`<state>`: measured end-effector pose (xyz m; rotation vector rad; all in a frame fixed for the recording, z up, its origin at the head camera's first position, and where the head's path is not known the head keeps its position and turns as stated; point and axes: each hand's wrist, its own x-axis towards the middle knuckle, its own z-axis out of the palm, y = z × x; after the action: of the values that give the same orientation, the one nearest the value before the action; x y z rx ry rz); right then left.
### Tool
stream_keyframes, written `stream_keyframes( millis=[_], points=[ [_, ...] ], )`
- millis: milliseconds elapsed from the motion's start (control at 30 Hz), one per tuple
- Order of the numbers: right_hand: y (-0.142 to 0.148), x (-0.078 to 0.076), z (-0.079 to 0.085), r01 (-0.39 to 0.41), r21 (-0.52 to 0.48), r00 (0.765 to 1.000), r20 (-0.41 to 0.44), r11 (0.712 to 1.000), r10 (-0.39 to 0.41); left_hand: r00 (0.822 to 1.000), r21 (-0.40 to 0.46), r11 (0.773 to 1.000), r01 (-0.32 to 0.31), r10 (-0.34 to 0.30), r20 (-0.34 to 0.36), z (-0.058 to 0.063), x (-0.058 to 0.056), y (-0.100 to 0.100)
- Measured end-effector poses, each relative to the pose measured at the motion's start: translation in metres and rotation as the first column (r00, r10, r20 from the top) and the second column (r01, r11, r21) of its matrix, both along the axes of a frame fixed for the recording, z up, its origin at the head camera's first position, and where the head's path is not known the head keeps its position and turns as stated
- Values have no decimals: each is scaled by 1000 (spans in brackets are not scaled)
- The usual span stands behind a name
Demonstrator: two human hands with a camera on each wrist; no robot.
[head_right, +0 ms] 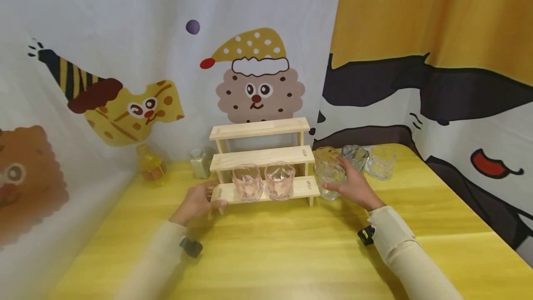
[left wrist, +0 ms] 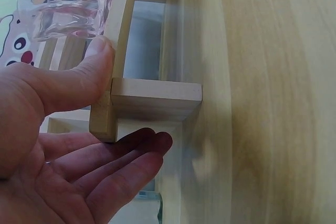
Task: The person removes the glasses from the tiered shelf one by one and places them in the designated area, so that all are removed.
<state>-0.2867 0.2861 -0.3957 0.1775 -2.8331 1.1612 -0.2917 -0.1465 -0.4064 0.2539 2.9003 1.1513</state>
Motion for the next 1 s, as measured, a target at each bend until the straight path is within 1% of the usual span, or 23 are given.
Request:
stream_keyframes(
  millis=[100, 200, 267, 333, 400, 500, 533, 567, 733, 867, 1000],
  points=[
    [-4, 15, 10, 51, 47, 996, -69, 998, -48, 1000, 8, 1000, 4, -4, 3, -4, 2, 3],
    [-14, 30, 18, 74, 39, 981, -181, 996, -66, 1000, 8, 1000, 5, -5, -6, -6, 3, 4],
    [-24, 36, 21, 65, 14, 969, -239, 998, -60, 1000, 10, 1000, 1, -1, -3, -5, 2, 4],
    [-35, 41, 23, 54, 2, 951, -304, 999, -51, 1000, 8, 1000, 1, -1, -6, -5, 2, 3],
    [-46, 43, 23, 40, 0, 932, -360, 999, -38, 1000, 8, 1000, -2, 2, -8, -4, 1, 1],
    [-60, 43, 21, 10, -3, 913, -408, 1000, -10, 1000, -1, 1000, -7, 7, -18, -4, -1, -2],
    [-65, 42, 20, -3, 1, 909, -416, 1000, 3, 1000, -3, 1000, -8, 8, -21, -5, -2, -3],
    [-69, 41, 20, -23, -3, 911, -413, 1000, 20, 1000, -5, 1000, -11, 11, -22, -5, -2, -3],
    [-87, 36, 13, -103, -6, 924, -371, 995, 94, 1000, -9, 1000, -3, 3, -22, -4, -2, -4],
    [-99, 31, 8, -145, -43, 938, -325, 989, 123, 1000, 3, 1000, 6, -6, -10, -3, -1, -2],
    [-108, 28, 7, -171, -103, 955, -264, 980, 139, 1000, 2, 1000, -5, 5, -3, -2, 1, 0]
  ],
)
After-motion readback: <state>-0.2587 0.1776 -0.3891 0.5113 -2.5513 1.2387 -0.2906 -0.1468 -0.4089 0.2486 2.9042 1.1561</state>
